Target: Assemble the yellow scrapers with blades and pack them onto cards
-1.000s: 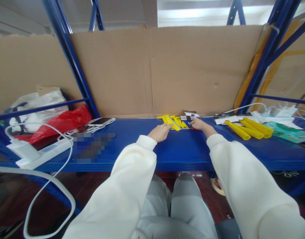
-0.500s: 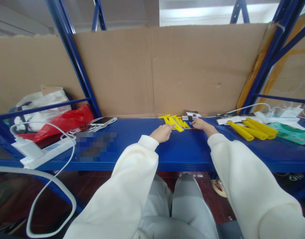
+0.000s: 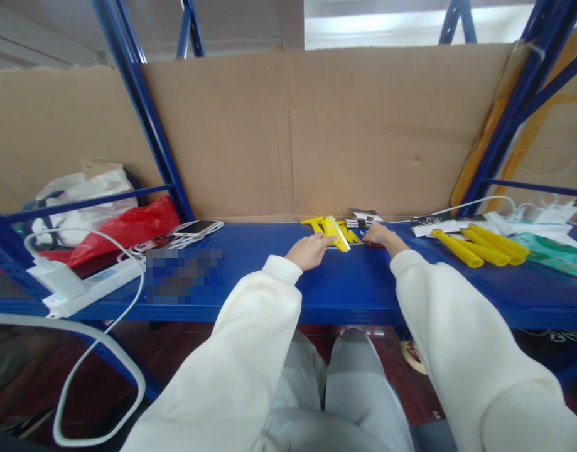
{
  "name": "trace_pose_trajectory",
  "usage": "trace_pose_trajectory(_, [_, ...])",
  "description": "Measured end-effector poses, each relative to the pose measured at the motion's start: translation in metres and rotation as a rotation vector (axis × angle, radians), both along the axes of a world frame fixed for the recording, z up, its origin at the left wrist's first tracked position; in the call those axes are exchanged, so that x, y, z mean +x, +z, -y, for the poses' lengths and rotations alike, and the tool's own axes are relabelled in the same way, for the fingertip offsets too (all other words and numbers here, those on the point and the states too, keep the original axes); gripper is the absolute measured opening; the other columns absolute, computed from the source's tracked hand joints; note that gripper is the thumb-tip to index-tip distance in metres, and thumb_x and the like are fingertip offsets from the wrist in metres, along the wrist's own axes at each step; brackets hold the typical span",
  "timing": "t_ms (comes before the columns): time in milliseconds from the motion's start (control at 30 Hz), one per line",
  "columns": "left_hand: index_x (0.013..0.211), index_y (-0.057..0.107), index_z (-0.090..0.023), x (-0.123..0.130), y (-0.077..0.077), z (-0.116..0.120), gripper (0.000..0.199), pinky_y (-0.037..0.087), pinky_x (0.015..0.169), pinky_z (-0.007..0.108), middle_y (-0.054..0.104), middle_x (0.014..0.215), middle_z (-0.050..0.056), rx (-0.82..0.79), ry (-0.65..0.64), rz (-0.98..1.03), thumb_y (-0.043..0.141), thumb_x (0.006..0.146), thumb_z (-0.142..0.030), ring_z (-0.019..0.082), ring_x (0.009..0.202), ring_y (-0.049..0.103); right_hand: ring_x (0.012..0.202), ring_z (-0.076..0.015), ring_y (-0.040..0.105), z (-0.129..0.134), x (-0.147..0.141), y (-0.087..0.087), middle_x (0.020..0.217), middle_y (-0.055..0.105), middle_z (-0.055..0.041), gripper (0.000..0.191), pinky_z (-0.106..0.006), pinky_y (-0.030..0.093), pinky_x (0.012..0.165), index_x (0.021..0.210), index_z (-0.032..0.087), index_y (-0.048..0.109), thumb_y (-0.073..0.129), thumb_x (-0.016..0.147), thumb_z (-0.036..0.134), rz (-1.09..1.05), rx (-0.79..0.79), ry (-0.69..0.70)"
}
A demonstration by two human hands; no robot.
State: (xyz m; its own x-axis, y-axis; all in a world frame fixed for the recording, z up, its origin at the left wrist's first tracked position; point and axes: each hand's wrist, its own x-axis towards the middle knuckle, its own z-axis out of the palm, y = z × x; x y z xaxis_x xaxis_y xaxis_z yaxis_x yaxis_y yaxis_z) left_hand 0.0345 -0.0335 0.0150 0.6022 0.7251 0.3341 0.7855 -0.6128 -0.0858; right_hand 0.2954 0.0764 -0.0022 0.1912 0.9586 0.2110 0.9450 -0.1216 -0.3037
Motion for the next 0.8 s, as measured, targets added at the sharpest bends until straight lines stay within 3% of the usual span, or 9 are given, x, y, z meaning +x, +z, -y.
trace_pose_trajectory(67, [0.142, 0.055, -0.025, 0.000, 0.000, -0.001, 0.047, 0.053, 0.098, 0.035, 0.064, 0.130, 0.011, 0.002, 0.003, 0.000, 0.045, 0.097, -0.016, 0.023, 0.112, 0.068, 0.115, -0.0369, 0.062, 0.009, -0.008, 0.006, 0.108, 0.072, -0.0191, 0.016, -0.055, 0.045, 0.099, 0.087, 0.017, 0.074, 0.072, 0.072, 0.022, -0.023, -0.019, -0.066])
trace_pose_trajectory(133, [0.141, 0.056, -0.026, -0.001, -0.001, -0.002, 0.046, 0.053, 0.098, 0.034, 0.064, 0.130, 0.010, 0.004, 0.007, 0.006, 0.045, 0.097, -0.016, 0.022, 0.112, 0.067, 0.118, -0.0365, 0.060, 0.019, -0.017, 0.013, 0.107, 0.072, -0.0172, 0.007, -0.055, 0.043, 0.102, 0.080, 0.017, 0.073, 0.068, 0.076, 0.019, -0.110, 0.068, -0.008])
trace_pose_trajectory(233, [0.140, 0.057, -0.026, -0.001, -0.001, -0.003, 0.045, 0.053, 0.097, 0.034, 0.064, 0.129, 0.009, 0.005, 0.022, 0.021, 0.046, 0.097, -0.017, 0.021, 0.111, 0.068, 0.104, -0.0264, 0.066, 0.030, -0.030, 0.019, 0.096, 0.073, -0.0103, 0.011, -0.040, 0.049, 0.094, 0.077, 0.018, 0.071, 0.062, 0.082, 0.021, -0.250, 0.123, 0.186])
trace_pose_trajectory(300, [0.140, 0.057, -0.026, -0.001, 0.000, -0.003, 0.045, 0.053, 0.097, 0.035, 0.064, 0.128, 0.010, 0.003, 0.043, 0.031, 0.045, 0.097, -0.017, 0.022, 0.109, 0.068, 0.091, -0.0198, 0.067, 0.036, -0.038, 0.019, 0.091, 0.073, -0.0062, 0.011, -0.032, 0.052, 0.087, 0.078, 0.019, 0.070, 0.063, 0.083, 0.026, -0.388, 0.170, 0.402])
trace_pose_trajectory(400, [0.141, 0.056, -0.027, -0.001, 0.002, -0.001, 0.047, 0.053, 0.096, 0.036, 0.064, 0.128, 0.011, -0.005, 0.077, 0.041, 0.044, 0.097, -0.016, 0.023, 0.109, 0.068, 0.083, -0.0181, 0.063, 0.042, -0.048, 0.015, 0.086, 0.070, -0.0044, 0.016, -0.032, 0.052, 0.084, 0.074, 0.019, 0.068, 0.069, 0.077, 0.035, -0.578, 0.254, 0.702])
trace_pose_trajectory(467, [0.141, 0.056, -0.027, 0.000, 0.003, 0.001, 0.047, 0.053, 0.097, 0.036, 0.064, 0.128, 0.011, -0.011, 0.093, 0.044, 0.045, 0.097, -0.015, 0.023, 0.111, 0.068, 0.084, -0.0187, 0.062, 0.044, -0.053, 0.011, 0.086, 0.068, -0.0042, 0.018, -0.035, 0.051, 0.087, 0.070, 0.020, 0.066, 0.072, 0.073, 0.037, -0.599, 0.287, 0.785])
trace_pose_trajectory(600, [0.141, 0.056, -0.027, 0.000, 0.006, 0.004, 0.047, 0.053, 0.097, 0.036, 0.064, 0.129, 0.012, -0.015, 0.112, 0.048, 0.045, 0.096, -0.015, 0.024, 0.113, 0.067, 0.090, -0.0208, 0.060, 0.045, -0.060, 0.005, 0.088, 0.065, -0.0049, 0.018, -0.039, 0.048, 0.092, 0.066, 0.021, 0.066, 0.071, 0.072, 0.036, -0.528, 0.344, 0.832])
trace_pose_trajectory(800, [0.140, 0.056, -0.027, 0.000, 0.006, 0.005, 0.047, 0.053, 0.095, 0.037, 0.064, 0.127, 0.011, -0.009, 0.121, 0.045, 0.045, 0.096, -0.014, 0.025, 0.111, 0.068, 0.091, -0.0211, 0.059, 0.048, -0.063, 0.005, 0.088, 0.065, -0.0050, 0.014, -0.039, 0.046, 0.092, 0.068, 0.020, 0.066, 0.068, 0.077, 0.031, -0.410, 0.362, 0.790])
